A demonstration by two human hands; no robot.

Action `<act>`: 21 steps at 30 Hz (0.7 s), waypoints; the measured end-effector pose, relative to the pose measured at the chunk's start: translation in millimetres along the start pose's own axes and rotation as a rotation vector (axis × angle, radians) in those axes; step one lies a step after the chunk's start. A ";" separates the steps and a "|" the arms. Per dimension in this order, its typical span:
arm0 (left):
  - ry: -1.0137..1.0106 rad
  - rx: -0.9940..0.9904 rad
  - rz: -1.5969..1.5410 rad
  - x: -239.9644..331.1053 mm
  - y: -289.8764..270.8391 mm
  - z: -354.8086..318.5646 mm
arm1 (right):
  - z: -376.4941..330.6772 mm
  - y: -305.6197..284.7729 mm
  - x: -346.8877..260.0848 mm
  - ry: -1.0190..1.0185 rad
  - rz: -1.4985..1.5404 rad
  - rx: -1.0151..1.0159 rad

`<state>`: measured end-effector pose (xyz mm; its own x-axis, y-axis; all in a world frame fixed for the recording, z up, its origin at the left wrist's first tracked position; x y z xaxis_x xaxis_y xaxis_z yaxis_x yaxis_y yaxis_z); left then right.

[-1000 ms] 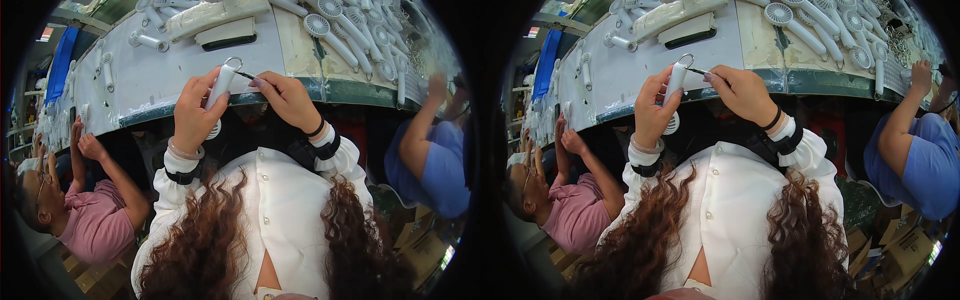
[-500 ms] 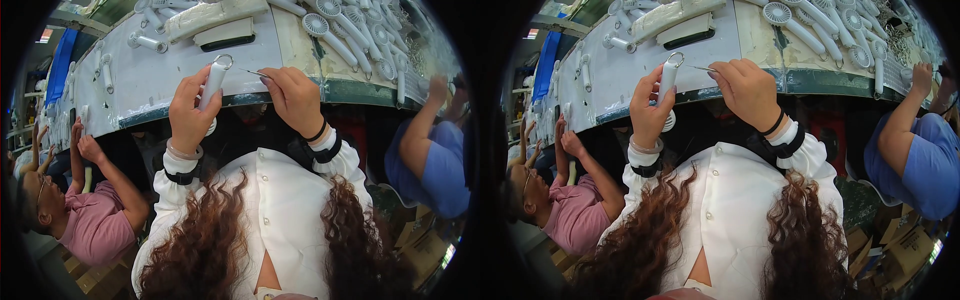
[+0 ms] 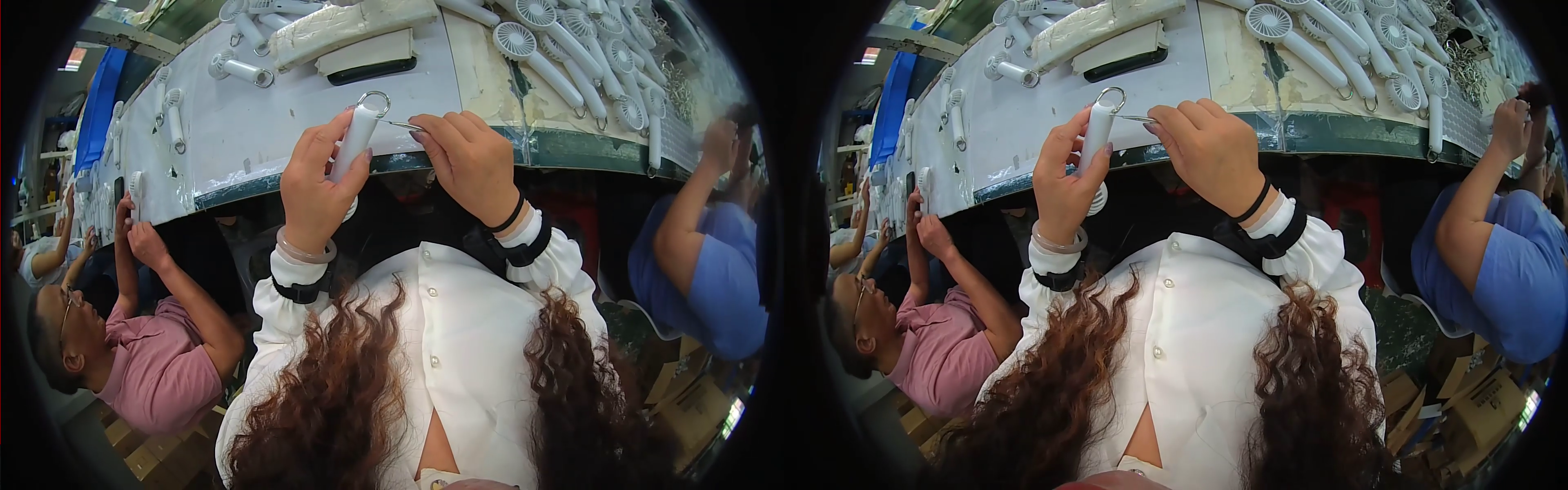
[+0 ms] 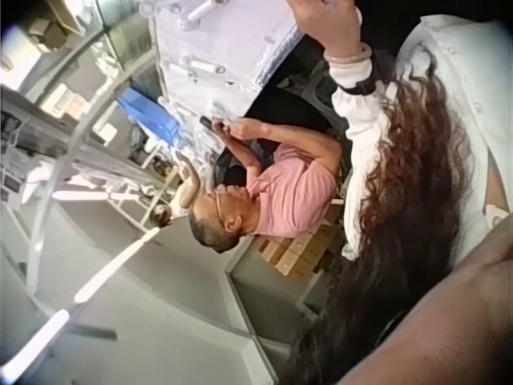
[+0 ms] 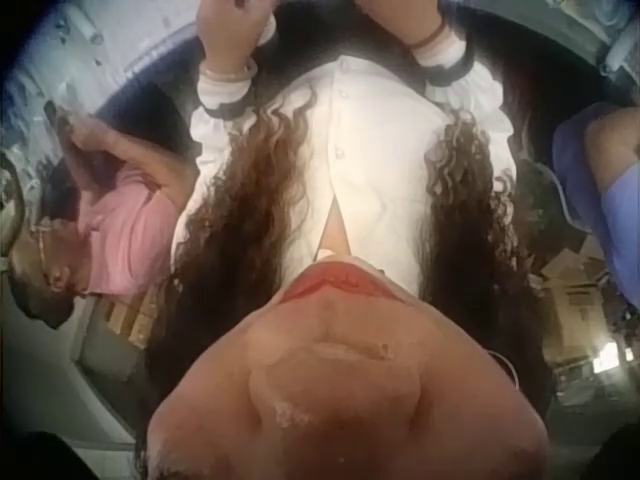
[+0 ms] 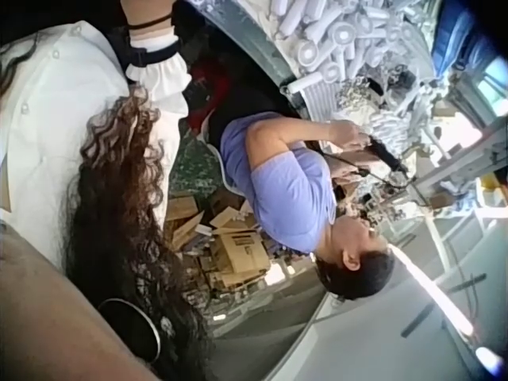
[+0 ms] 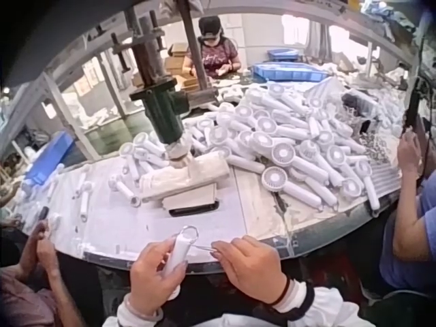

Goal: The person picks up a handheld fan and uses a tool to trim excess plastic around the edges and the metal ring at the base. They then set it aside, pick up another fan, and repeat the trimming process.

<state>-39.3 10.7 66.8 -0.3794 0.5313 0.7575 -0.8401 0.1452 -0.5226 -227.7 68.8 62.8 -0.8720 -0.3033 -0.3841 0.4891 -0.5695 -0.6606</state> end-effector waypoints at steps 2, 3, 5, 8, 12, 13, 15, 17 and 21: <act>-0.004 -0.002 0.012 0.5 -0.4 -0.5 | -0.7 0.1 -0.5 0.000 -0.004 -0.005; -0.005 -0.003 0.018 0.7 -0.6 -0.7 | -0.8 0.1 -0.7 -0.002 -0.009 -0.009; 0.004 0.000 0.020 1.0 -1.0 -0.8 | -0.8 0.0 -1.2 -0.004 -0.013 -0.012; 0.019 0.004 0.024 0.0 -0.9 -1.7 | -2.0 1.5 -1.6 -0.003 -0.025 -0.012; 0.011 0.017 0.031 0.5 0.2 -3.8 | -5.6 4.8 -1.6 0.010 -0.016 -0.028; 0.012 0.022 0.032 0.5 0.5 -4.1 | -6.2 5.2 -1.5 0.011 -0.017 -0.027; 0.013 0.032 0.034 0.1 1.0 -5.2 | -7.1 6.4 -1.9 0.004 -0.050 -0.027; 0.002 0.034 0.024 -2.2 2.0 -6.1 | -6.3 6.5 -1.8 -0.003 -0.064 -0.027; -0.069 0.008 -0.005 -4.6 3.4 -5.8 | -5.5 3.9 -2.2 -0.041 -0.148 0.010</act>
<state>-38.1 13.6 59.2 -0.4011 0.4714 0.7854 -0.8448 0.1411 -0.5161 -223.7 71.5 57.6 -0.9348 -0.2460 -0.2563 0.3550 -0.6179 -0.7016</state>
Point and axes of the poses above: each hand's wrist, its own z-axis towards the middle knuckle, its own y-axis out of the palm, x = y × z, the point moved 5 cm from there along z, towards the middle knuckle, and after that the axes turned 5 degrees about -z, right-handed, at the moved point
